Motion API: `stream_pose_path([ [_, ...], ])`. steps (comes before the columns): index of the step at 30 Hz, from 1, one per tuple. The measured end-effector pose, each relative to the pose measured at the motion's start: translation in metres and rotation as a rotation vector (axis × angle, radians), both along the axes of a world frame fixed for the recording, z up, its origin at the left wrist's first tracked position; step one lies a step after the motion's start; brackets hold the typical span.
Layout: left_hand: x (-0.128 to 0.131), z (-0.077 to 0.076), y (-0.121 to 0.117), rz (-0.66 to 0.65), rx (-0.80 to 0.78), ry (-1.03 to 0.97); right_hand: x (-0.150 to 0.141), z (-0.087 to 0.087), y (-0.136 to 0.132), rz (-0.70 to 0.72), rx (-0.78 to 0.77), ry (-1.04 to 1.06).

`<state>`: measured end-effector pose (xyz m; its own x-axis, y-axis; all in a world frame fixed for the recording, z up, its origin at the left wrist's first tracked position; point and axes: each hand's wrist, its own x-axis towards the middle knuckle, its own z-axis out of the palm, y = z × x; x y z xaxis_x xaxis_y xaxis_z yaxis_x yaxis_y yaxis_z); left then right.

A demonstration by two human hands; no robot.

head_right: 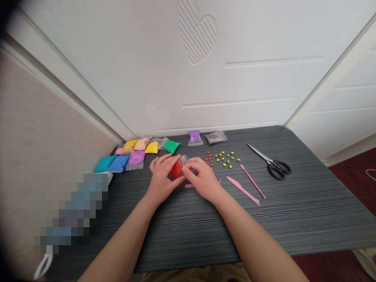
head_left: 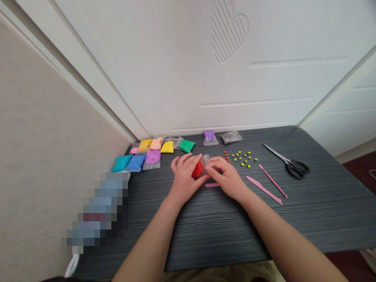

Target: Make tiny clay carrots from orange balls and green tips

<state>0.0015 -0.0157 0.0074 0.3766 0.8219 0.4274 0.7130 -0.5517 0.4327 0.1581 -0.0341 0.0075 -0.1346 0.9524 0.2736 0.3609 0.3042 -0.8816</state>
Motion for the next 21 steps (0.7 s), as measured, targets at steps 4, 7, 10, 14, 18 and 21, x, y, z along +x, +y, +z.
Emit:
stream_pose_path([
  [4,0.000,-0.002,0.001,0.006,0.020,-0.012,-0.002,0.004,-0.004,0.022,0.050,-0.048],
  [7,-0.002,-0.003,0.002,0.006,0.035,-0.039,0.001,0.006,-0.004,0.029,0.067,-0.059],
  [10,-0.004,-0.005,0.004,-0.026,0.048,-0.085,0.006,0.007,-0.002,0.018,0.063,-0.049],
  [14,-0.005,-0.009,0.006,-0.115,0.036,-0.148,0.011,0.004,0.003,0.012,0.011,-0.038],
  [18,-0.004,-0.011,0.005,-0.200,-0.002,-0.160,0.013,-0.001,0.005,0.070,-0.084,-0.047],
  [21,-0.002,-0.011,0.004,-0.219,-0.046,-0.118,0.014,-0.004,0.006,0.095,-0.141,-0.029],
])
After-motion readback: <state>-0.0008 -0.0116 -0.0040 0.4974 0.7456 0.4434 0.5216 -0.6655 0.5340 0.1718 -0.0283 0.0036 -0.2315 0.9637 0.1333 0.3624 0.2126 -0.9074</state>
